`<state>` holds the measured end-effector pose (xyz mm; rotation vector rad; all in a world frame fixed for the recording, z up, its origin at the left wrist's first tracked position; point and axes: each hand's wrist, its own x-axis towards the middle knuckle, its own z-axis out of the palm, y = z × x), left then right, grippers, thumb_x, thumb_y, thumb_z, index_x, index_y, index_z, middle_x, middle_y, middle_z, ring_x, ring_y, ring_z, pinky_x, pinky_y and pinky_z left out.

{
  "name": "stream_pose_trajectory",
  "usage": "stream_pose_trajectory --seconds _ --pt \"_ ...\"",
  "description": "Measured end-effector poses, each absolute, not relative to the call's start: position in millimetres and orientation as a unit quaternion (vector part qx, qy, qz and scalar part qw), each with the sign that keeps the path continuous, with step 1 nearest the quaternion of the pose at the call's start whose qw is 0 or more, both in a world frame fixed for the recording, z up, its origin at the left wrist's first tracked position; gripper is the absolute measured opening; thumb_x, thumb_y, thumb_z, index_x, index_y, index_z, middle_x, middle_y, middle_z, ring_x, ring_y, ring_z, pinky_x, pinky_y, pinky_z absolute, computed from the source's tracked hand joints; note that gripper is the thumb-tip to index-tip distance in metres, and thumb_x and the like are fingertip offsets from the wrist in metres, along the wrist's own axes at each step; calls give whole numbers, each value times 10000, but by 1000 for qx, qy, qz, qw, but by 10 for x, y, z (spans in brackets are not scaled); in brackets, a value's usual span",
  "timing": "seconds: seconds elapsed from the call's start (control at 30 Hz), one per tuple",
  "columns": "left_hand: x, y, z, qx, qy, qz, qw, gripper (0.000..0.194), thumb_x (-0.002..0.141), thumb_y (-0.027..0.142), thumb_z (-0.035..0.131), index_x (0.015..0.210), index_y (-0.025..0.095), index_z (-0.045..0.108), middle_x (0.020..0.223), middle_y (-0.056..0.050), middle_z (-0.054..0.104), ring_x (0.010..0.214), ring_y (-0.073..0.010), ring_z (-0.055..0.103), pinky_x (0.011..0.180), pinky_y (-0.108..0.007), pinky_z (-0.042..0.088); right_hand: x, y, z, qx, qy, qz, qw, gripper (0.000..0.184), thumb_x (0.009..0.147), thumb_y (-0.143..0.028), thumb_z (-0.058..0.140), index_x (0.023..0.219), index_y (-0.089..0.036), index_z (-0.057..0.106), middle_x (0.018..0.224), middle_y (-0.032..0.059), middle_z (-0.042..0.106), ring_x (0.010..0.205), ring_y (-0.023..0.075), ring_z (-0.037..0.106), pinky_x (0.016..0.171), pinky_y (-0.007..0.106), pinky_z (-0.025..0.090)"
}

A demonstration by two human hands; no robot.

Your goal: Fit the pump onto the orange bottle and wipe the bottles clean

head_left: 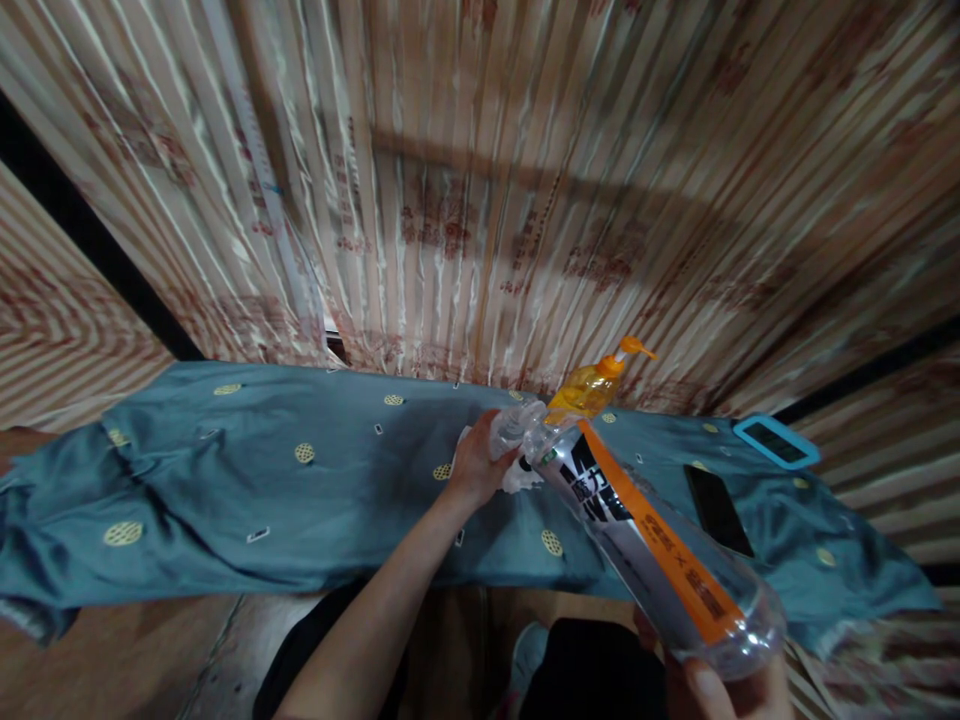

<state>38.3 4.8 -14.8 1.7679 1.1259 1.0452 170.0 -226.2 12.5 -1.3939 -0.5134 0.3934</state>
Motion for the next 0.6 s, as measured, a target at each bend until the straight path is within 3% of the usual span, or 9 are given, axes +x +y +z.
stream_pose_trajectory --seconds 0.13,0.3,0.5,0.6 --pt "385 42 -140 696 442 411 389 515 739 202 711 1224 204 537 1189 -74 698 1095 -267 662 985 -447 517 1756 -2268 60 -632 -232 162 721 826 669 -378 812 1415 -270 472 1010 31 670 645 170 590 607 313 518" --pt "385 40 -128 698 446 409 384 538 725 185 716 1231 223 538 1199 -61 695 1092 -260 663 986 -439 514 1839 -2296 -45 -635 -264 145 711 800 711 -389 767 1436 -274 448 1256 64 588 899 227 609 735 340 509" --pt "388 40 -119 695 445 412 386 530 733 184 715 1232 221 541 1186 -66 705 1096 -263 664 992 -441 512 1855 -2303 -20 -624 -271 159 715 825 699 -374 784 1441 -259 443 922 41 688 723 227 633 600 329 498" --pt "396 41 -144 692 449 412 387 537 738 184 715 1243 226 538 1199 -65 701 1106 -263 661 994 -434 513 1857 -2305 5 -618 -274 168 717 800 696 -350 800 1418 -247 470 886 33 711 664 209 636 589 328 510"
